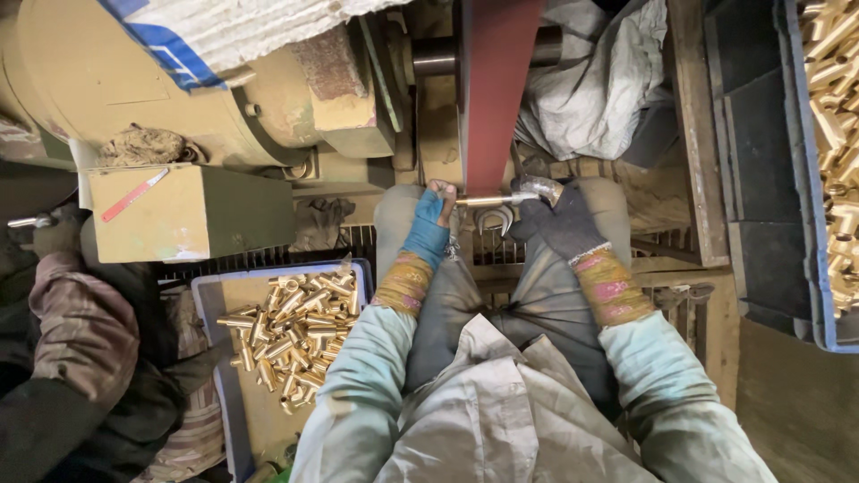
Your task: The person sits on the floor and repeatedly picks small brass-colored metal parts from a blue bin, presses them against a moving belt grinder, and returns them to the bin. The process is continuous and repetitive throughout the clip.
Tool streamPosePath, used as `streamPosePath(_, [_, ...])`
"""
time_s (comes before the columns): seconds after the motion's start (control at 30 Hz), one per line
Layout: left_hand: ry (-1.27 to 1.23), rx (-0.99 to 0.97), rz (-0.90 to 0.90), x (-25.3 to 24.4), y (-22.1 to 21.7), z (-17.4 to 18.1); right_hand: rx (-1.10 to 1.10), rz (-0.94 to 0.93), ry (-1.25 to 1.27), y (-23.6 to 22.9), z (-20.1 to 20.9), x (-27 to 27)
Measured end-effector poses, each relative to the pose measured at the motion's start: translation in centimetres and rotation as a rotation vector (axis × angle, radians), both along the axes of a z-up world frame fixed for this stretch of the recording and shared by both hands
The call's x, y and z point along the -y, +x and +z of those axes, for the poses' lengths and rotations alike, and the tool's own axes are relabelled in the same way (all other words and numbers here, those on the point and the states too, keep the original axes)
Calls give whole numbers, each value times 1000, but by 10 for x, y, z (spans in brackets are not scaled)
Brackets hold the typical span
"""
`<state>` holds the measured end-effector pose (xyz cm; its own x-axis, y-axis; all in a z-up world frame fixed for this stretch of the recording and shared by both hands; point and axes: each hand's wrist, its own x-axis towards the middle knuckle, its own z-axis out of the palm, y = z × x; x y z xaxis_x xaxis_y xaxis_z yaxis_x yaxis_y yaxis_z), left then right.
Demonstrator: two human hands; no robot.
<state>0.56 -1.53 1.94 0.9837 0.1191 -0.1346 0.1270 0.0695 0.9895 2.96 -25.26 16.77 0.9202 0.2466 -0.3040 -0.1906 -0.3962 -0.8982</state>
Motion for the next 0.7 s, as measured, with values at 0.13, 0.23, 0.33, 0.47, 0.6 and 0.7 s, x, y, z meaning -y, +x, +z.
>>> streamPosePath(0.13, [-59, -6, 2, 3, 0, -13, 3, -6, -34, 3, -10, 0])
streamPosePath(0.23, [-119, -47, 9, 5, 0, -18, -84, -30, 73, 6, -15, -1])
streamPosePath(0.33, [-157, -85, 37, 7, 0, -16, -202, -72, 176, 7, -16, -1])
streamPosePath(0.47, [-240, -200, 60, 10, -1, -10, -265, -36, 334, 9, -11, 0])
streamPosePath(0.6, [-293, -203, 41, 10, -3, -11, -369, -145, 139, 16, -3, -5])
streamPosePath(0.7, [-183, -107, 9, 6, 0, -17, -449, -200, 57, 21, 1, -8])
